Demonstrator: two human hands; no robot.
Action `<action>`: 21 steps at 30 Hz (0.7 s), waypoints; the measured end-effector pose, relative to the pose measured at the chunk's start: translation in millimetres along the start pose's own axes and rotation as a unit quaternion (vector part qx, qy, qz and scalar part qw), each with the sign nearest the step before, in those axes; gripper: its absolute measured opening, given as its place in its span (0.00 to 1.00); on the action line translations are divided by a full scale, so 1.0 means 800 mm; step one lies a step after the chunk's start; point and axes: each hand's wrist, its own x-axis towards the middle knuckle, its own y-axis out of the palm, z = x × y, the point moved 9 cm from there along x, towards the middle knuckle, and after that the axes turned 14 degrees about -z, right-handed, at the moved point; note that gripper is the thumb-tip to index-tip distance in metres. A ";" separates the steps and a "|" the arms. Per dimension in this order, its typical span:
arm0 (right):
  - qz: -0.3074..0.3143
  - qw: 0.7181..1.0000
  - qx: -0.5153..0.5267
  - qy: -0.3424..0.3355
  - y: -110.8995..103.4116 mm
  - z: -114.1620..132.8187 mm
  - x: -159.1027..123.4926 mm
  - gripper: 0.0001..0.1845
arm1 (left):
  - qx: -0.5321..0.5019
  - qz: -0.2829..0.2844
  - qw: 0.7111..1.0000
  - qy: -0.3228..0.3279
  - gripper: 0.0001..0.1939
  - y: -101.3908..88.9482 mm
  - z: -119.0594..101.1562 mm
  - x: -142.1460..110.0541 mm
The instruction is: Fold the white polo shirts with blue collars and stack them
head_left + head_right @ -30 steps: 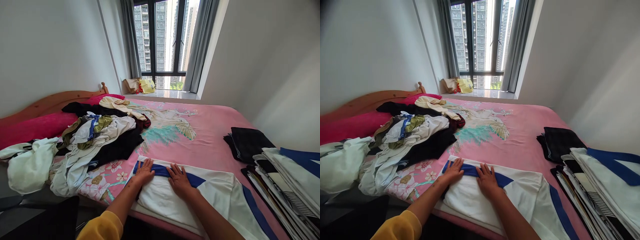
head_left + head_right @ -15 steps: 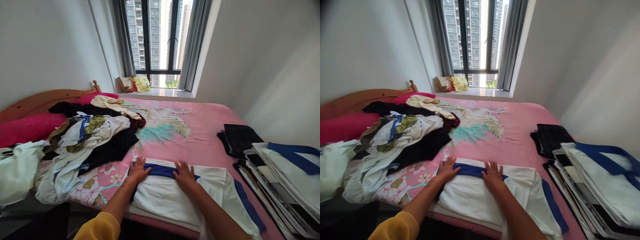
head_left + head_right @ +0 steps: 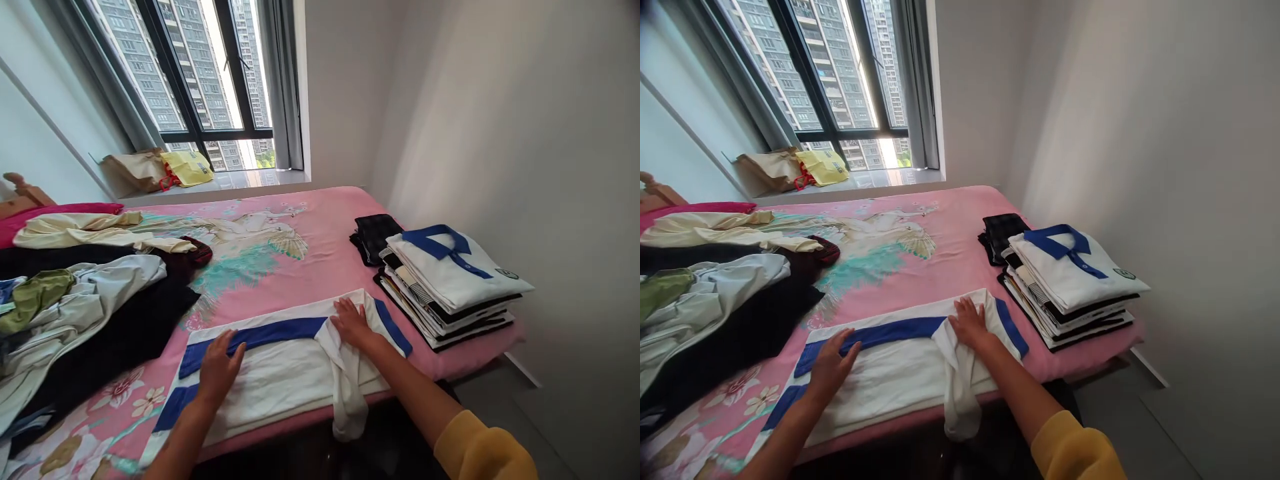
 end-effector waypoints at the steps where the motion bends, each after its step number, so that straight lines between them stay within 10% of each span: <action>1: -0.007 1.000 0.002 -0.004 -0.004 -0.013 -0.005 0.31 | -0.032 0.020 0.999 0.013 0.22 0.002 -0.030 -0.030; 8: -0.023 0.999 -0.009 -0.046 0.006 -0.039 -0.029 0.30 | -0.314 0.207 0.925 -0.050 0.11 0.050 -0.203 -0.246; 16: -0.044 0.997 -0.014 -0.054 0.016 -0.044 -0.034 0.30 | -0.057 0.344 0.935 -0.059 0.28 0.139 -0.245 -0.267; 21: -0.052 0.997 -0.005 -0.051 0.015 -0.046 -0.035 0.30 | -0.076 0.327 0.931 -0.146 0.23 0.168 -0.240 -0.275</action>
